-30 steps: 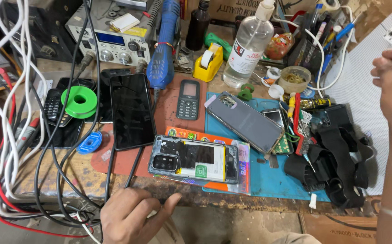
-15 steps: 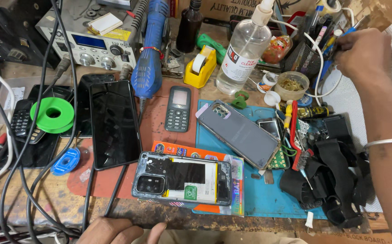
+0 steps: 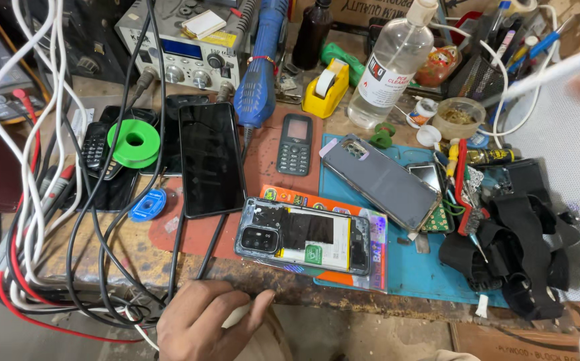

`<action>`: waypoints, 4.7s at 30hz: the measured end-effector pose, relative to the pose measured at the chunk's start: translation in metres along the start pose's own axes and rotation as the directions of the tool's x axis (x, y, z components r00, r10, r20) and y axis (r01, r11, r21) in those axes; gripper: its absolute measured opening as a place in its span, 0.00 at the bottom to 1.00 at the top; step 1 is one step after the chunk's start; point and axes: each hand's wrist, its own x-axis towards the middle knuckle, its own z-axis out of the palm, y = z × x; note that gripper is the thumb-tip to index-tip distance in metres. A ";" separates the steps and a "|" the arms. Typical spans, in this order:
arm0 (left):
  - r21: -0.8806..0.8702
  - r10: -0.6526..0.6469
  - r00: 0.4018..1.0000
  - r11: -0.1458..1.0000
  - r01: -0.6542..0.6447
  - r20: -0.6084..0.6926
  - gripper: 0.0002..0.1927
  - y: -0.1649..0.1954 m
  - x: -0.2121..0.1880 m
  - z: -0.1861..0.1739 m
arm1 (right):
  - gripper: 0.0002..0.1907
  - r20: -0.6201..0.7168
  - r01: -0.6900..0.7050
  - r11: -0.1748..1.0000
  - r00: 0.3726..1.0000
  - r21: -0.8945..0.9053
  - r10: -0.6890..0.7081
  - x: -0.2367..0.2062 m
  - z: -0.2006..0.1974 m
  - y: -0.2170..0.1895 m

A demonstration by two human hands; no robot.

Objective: The person removes a decorative case from a smartphone, then uses a small screwdriver to unscrew and remove the camera module from the back of the phone. The person works on a cluttered workbench with various tools and electronic parts.

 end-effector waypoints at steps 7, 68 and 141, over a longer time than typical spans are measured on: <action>-0.017 -0.283 0.959 0.959 0.283 -0.005 0.32 0.012 0.007 0.009 | 0.15 0.096 -0.036 0.999 0.995 -0.011 0.037 -0.124 0.051 -0.059; 0.222 -0.183 0.954 0.966 0.130 0.238 0.33 0.013 -0.010 0.018 | 0.27 -0.084 -0.249 0.958 0.961 0.140 0.262 -0.272 0.095 -0.009; -0.315 0.020 0.821 0.929 0.196 0.571 0.55 -0.006 0.087 0.006 | 0.13 0.122 0.064 0.946 0.992 -0.317 -0.026 -0.290 0.084 0.001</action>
